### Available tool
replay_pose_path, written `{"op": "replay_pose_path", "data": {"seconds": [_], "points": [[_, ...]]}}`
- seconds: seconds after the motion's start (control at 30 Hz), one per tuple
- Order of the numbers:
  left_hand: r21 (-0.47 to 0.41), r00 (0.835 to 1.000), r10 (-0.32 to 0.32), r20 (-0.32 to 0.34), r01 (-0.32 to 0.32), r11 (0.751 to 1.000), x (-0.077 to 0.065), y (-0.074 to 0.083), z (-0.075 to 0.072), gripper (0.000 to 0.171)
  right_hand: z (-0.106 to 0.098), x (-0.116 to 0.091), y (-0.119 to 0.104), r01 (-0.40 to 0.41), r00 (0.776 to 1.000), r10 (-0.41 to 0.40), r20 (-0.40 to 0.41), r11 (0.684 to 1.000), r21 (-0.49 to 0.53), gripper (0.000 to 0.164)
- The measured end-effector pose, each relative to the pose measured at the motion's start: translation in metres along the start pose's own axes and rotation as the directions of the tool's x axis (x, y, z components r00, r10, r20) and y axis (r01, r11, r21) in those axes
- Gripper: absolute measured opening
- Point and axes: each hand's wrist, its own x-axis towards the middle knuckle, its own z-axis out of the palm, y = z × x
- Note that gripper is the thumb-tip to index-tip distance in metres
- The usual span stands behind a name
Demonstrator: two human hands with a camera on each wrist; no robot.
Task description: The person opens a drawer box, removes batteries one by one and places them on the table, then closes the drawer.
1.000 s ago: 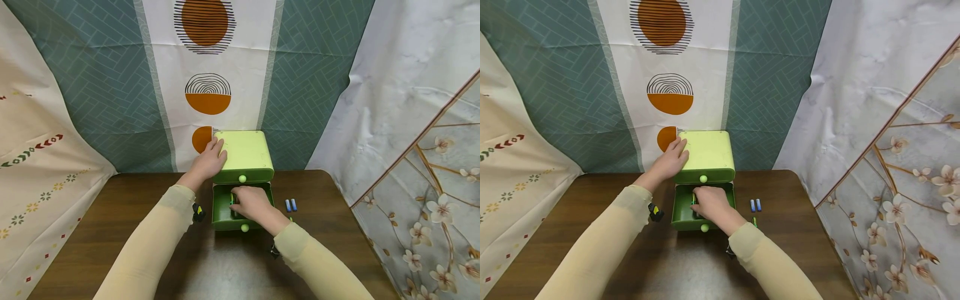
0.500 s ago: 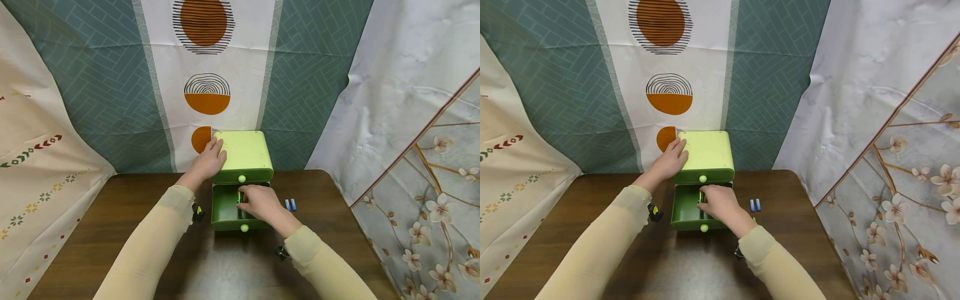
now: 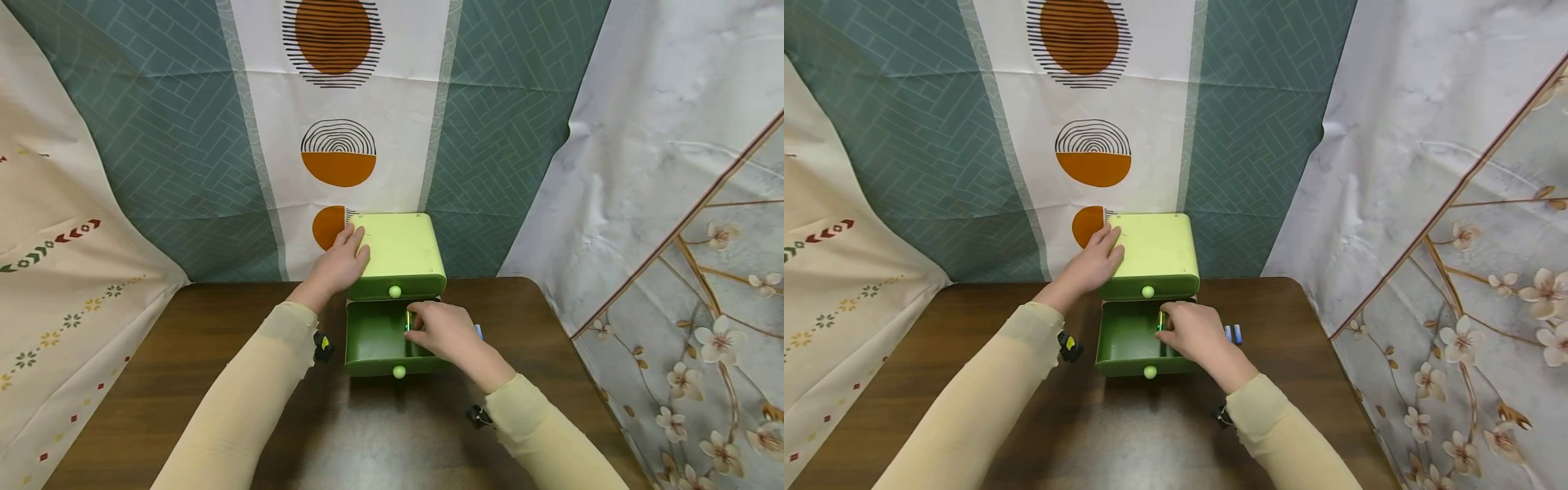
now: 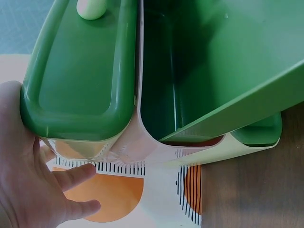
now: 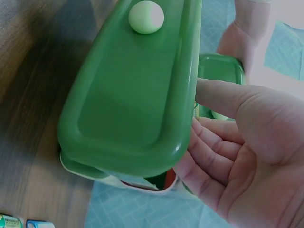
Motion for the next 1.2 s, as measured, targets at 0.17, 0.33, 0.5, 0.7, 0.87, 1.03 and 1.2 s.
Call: {"op": "replay_pose_path", "data": {"seconds": [0.17,0.33,0.5,0.7,0.87,1.03,1.2], "points": [[-0.001,1.000,-0.003,0.004,0.003,1.000,0.000,-0.001,0.000,0.069,-0.005,-0.006,0.004,-0.014,1.000,0.014,-0.003,1.000,0.000,0.050],[-0.001,1.000,-0.002,0.004,0.002,1.000,0.000,-0.001,0.000,0.068,-0.008,-0.013,0.010,-0.026,0.999,0.026,-0.019,1.000,0.004,0.050],[-0.003,1.000,0.001,-0.001,-0.001,1.000,0.000,0.000,0.000,0.069,-0.010,-0.020,0.018,-0.046,0.998,0.046,-0.033,0.999,0.011,0.050],[0.006,1.000,0.002,0.000,-0.002,1.000,0.001,-0.001,0.001,0.069,-0.013,-0.029,0.027,-0.068,0.997,0.070,-0.044,0.997,0.033,0.051],[0.006,1.000,0.003,0.000,-0.003,1.000,0.002,-0.002,0.003,0.069,-0.014,-0.038,0.036,-0.102,0.992,0.106,-0.063,0.993,0.066,0.052],[0.005,1.000,0.003,-0.007,-0.003,1.000,0.003,-0.002,0.002,0.068,-0.014,-0.047,0.047,-0.106,0.988,0.115,-0.102,0.990,0.090,0.041],[0.003,1.000,0.003,-0.004,-0.003,1.000,0.002,-0.003,0.002,0.068,-0.013,-0.054,0.056,-0.083,0.986,0.096,-0.139,0.992,0.099,0.023]]}}
